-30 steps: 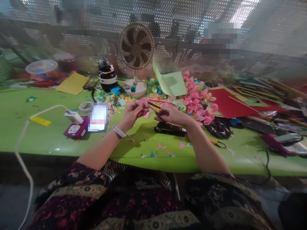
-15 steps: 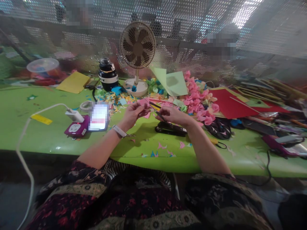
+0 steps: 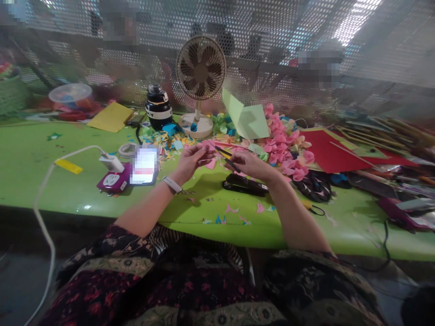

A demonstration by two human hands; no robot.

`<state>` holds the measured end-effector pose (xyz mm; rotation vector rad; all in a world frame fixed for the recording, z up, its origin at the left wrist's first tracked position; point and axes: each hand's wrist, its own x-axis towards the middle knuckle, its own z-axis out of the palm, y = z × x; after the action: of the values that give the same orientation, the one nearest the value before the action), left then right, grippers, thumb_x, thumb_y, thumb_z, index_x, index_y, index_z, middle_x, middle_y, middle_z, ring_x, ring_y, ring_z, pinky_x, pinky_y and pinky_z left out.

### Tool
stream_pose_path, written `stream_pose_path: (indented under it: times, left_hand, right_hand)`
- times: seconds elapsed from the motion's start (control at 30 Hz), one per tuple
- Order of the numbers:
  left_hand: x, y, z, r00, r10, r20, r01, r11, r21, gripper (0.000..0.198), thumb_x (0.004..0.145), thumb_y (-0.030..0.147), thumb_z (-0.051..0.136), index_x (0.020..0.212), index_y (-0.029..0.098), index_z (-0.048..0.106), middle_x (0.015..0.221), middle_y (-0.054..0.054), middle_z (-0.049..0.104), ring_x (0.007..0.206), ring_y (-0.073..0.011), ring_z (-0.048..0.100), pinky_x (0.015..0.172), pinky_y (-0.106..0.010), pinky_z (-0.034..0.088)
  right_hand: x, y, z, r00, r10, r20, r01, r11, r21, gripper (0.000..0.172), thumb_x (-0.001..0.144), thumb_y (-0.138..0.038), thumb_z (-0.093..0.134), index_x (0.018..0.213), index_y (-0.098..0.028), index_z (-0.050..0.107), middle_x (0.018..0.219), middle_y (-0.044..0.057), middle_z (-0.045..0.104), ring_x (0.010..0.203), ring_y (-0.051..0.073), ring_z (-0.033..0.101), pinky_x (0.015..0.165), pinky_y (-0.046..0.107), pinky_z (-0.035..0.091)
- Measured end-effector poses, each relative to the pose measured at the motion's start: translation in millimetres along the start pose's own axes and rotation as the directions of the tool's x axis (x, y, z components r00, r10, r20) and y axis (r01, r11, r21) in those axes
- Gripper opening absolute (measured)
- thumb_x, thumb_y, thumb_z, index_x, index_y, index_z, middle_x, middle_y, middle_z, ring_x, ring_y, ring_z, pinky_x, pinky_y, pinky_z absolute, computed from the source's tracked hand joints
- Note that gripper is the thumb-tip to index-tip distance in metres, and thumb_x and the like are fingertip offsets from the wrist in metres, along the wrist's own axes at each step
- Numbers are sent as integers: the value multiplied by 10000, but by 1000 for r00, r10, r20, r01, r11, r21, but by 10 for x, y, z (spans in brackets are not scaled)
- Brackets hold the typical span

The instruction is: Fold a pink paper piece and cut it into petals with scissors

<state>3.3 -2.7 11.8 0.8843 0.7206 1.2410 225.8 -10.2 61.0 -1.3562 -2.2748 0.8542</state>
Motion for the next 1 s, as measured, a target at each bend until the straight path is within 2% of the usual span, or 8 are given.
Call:
stream_pose_path:
  times: [0.23,0.4,0.63,0.8,1.0]
  left_hand:
    - [15,-18,-12,1000,5,10,-5,1000,24,182,826,297,822,854,160,705,826,-42,797,737,-118,753,741,-235,584]
    - [15,-41,0,1000,2,18,-2,1000,12,151,841,268,805,833,157,702,810,-46,797,716,-124,754,748,-249,591]
    - [12,-33,-15,1000,1,21,-2,1000,22,191,837,314,811,872,159,705,873,-61,805,831,-159,778,778,-259,586]
    - [20,-14,-32,1000,18,-2,-18,1000,15,220,807,333,837,843,161,704,814,-46,797,782,-148,772,709,-228,577]
    - [25,-18,-40,1000,14,12,-14,998,58,236,804,342,840,851,154,705,816,-56,797,736,-136,762,734,-242,587]
  right_hand:
    - [-7,24,24,999,43,-3,-43,998,53,675,691,-861,626,703,-187,593,666,15,546,625,136,441,597,299,329]
    - [-14,3,43,999,18,-41,-16,999,48,624,737,-803,633,758,-180,611,722,40,592,681,157,481,629,303,343]
    - [-13,-5,32,999,17,-30,-15,998,56,647,742,-831,603,739,-183,599,721,40,584,680,156,481,628,304,350]
    - [-19,-26,26,999,51,-10,-51,997,56,659,711,-846,619,730,-187,596,687,24,575,644,145,477,605,300,352]
    - [-11,0,32,997,73,-15,-72,995,76,636,688,-819,666,745,-188,609,702,30,606,664,156,512,621,303,376]
